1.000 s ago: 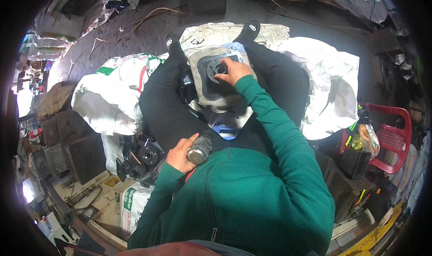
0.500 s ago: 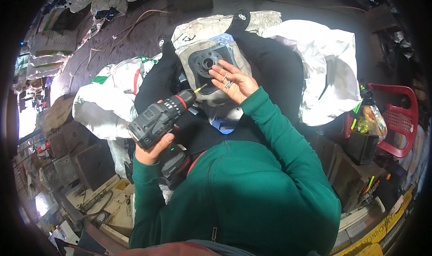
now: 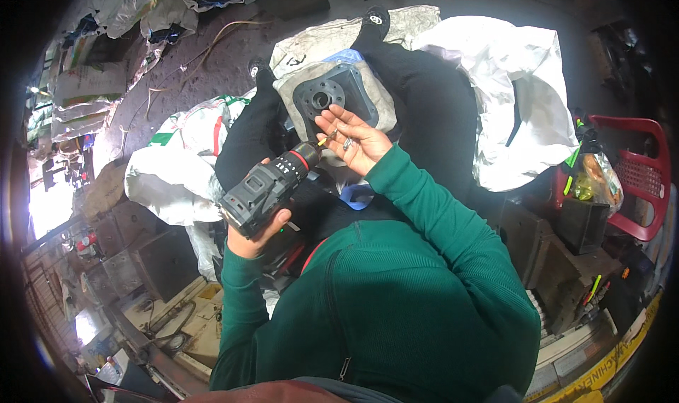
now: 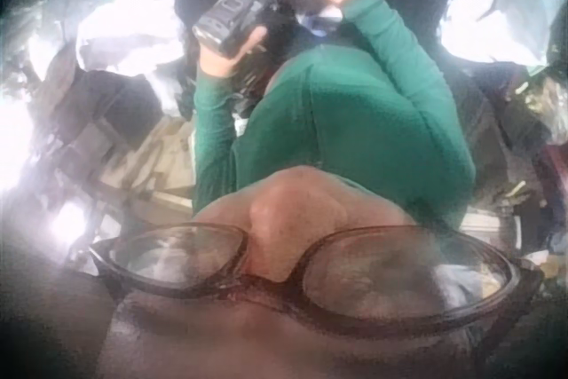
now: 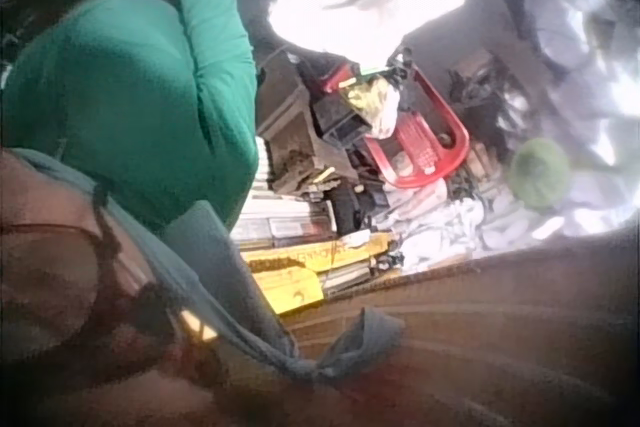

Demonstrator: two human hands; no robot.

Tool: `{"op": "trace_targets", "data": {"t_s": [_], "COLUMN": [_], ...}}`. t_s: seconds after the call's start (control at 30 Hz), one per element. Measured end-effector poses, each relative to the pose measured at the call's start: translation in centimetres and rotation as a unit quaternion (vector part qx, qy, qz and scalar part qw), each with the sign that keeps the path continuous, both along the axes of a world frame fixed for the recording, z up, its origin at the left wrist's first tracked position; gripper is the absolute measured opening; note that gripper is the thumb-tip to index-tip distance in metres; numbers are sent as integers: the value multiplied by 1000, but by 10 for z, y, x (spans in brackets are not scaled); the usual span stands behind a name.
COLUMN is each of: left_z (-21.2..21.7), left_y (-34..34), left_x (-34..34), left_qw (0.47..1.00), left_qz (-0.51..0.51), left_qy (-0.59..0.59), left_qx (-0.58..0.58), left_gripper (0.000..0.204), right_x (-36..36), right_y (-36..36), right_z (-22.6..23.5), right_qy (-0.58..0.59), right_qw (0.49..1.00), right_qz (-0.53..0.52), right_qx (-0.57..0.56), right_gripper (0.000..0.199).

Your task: The person sits on the floor and uses a cordless drill to fasten screws into a black mechanical component resting on a cushion. They repeatedly insert screws and tighten them, occasionally adjusting the part's position.

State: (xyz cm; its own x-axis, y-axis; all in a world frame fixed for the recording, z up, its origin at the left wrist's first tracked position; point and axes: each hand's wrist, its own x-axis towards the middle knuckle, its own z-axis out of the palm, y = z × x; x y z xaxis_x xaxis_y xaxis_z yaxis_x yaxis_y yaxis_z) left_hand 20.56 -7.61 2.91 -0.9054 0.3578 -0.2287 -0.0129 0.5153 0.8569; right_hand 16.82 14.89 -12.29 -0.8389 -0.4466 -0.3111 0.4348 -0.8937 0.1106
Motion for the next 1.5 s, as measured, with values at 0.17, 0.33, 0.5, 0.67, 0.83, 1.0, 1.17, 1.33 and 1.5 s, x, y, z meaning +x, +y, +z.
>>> {"op": "trace_targets", "data": {"t_s": [0.17,0.33,0.5,0.67,0.83,1.0,1.17,1.33,1.5], "left_z": [-1,1,10,21,19,4,-9,-20,-18], "left_y": [-1,0,5,8,2,-8,-2,7,6], "left_x": [-5,-9,-14,-18,-48,-95,-117,-131,-133], "left_qw": [991,973,952,963,970,953,974,977,980], "left_qz": [-61,-108,-146,-143,-126,-151,-76,-67,-61], "left_qy": [110,166,216,113,138,162,19,-7,-5], "left_qx": [-43,-121,-163,-199,-159,-205,-214,-200,-188], "left_gripper": [72,70,64,57,66,60,56,45,44], "right_x": [3,2,0,-2,0,-27,-62,-73,-70], "right_y": [-4,-11,-14,-21,-14,1,-21,-23,-19], "right_z": [1,6,9,2,-32,-82,-104,-102,-85], "right_qy": [-29,-55,-57,-100,-53,-124,-88,-3,-7], "right_qw": [999,998,997,992,971,874,787,767,820], "right_qz": [-16,-20,-18,16,35,-11,-44,17,18], "right_qx": [-30,11,41,69,232,470,609,641,572], "right_gripper": [26,21,19,20,34,30,46,40,23]}}
